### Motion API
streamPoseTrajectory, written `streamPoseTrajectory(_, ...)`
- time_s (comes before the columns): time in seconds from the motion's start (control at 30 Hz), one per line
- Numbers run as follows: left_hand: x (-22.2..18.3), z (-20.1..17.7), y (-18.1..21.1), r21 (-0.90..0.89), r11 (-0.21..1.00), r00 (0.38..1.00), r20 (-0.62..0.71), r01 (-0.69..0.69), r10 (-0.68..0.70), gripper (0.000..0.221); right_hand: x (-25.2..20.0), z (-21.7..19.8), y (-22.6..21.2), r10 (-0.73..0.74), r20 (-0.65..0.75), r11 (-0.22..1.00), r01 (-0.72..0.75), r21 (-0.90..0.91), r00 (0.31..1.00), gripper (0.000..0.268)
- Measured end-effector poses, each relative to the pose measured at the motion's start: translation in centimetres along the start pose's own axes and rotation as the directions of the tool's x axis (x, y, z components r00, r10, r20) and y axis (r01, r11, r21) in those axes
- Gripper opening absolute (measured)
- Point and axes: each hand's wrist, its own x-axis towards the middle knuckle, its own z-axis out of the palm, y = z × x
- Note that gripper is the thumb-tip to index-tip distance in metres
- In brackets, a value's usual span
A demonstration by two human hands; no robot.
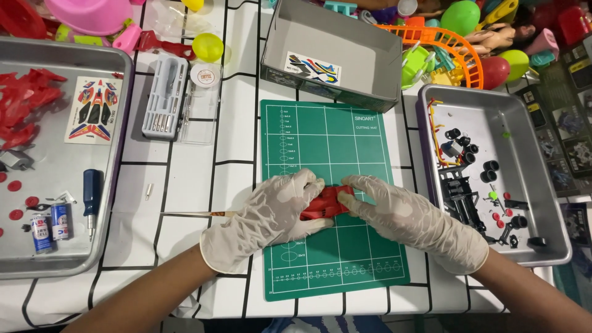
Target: Assembling the internal components and chassis of a mini 4WD model toy car.
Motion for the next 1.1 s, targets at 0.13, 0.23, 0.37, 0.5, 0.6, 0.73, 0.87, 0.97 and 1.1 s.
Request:
streamPoseTrajectory(0.13, -0.1, 0.4, -0.1, -0.065, 0.997, 0.999, -0.018, 0.044, -0.046, 0.053, 0.4, -0.4, 0.5, -0.373, 0.004, 0.885, 0.357, -0.299, 0.928, 0.034)
streamPoseTrajectory(0.23, 0.1, 0.0, 0.1, -0.088, 0.995, 0.999, -0.027, 0.040, -0.043, 0.051, 0.6, -0.8, 0.2, -0.344, 0.002, 0.901, 0.330, -0.283, 0.939, 0.035)
streamPoseTrajectory(0.37, 0.0, 0.0, 0.2, -0.100, 0.994, 0.999, -0.015, 0.050, -0.052, 0.047, -0.1, 0.3, 2.0, -0.349, -0.021, 0.915, 0.337, -0.221, 0.937, 0.038)
streamPoseTrajectory(0.5, 0.5, -1.3, 1.3, -0.293, 0.943, 0.986, 0.000, 0.159, -0.167, 0.038, -1.3, 1.1, 3.1, -0.288, -0.051, 0.944, 0.275, -0.184, 0.956, 0.033)
streamPoseTrajectory(0.6, 0.3, -0.1, 0.2, -0.198, 0.978, 0.995, -0.060, 0.061, -0.074, 0.038, -0.3, 0.7, 1.5, -0.360, 0.030, 0.862, 0.345, -0.372, 0.932, 0.033)
streamPoseTrajectory(0.73, 0.1, 0.2, 0.0, -0.099, 0.995, 0.998, -0.054, 0.004, -0.009, 0.046, -0.2, 0.3, 1.0, -0.298, 0.046, 0.907, 0.297, -0.298, 0.954, 0.034)
streamPoseTrajectory(0.87, 0.0, 0.0, 0.2, -0.140, 0.990, 0.998, -0.059, 0.028, -0.037, 0.048, -1.7, 3.1, 4.5, -0.185, -0.051, 0.980, 0.180, -0.082, 0.981, 0.036)
streamPoseTrajectory(0.97, -0.2, -0.1, 0.2, -0.087, 0.996, 0.998, -0.061, -0.001, -0.005, 0.050, -1.2, 2.7, 3.3, -0.162, -0.125, 0.987, 0.159, -0.033, 0.979, 0.036)
streamPoseTrajectory(1.1, -0.4, -0.2, -0.4, 0.166, 0.971, 0.979, -0.074, -0.174, 0.188, 0.059, -0.6, 1.7, 1.1, -0.120, -0.154, 0.993, 0.117, -0.024, 0.981, 0.036)
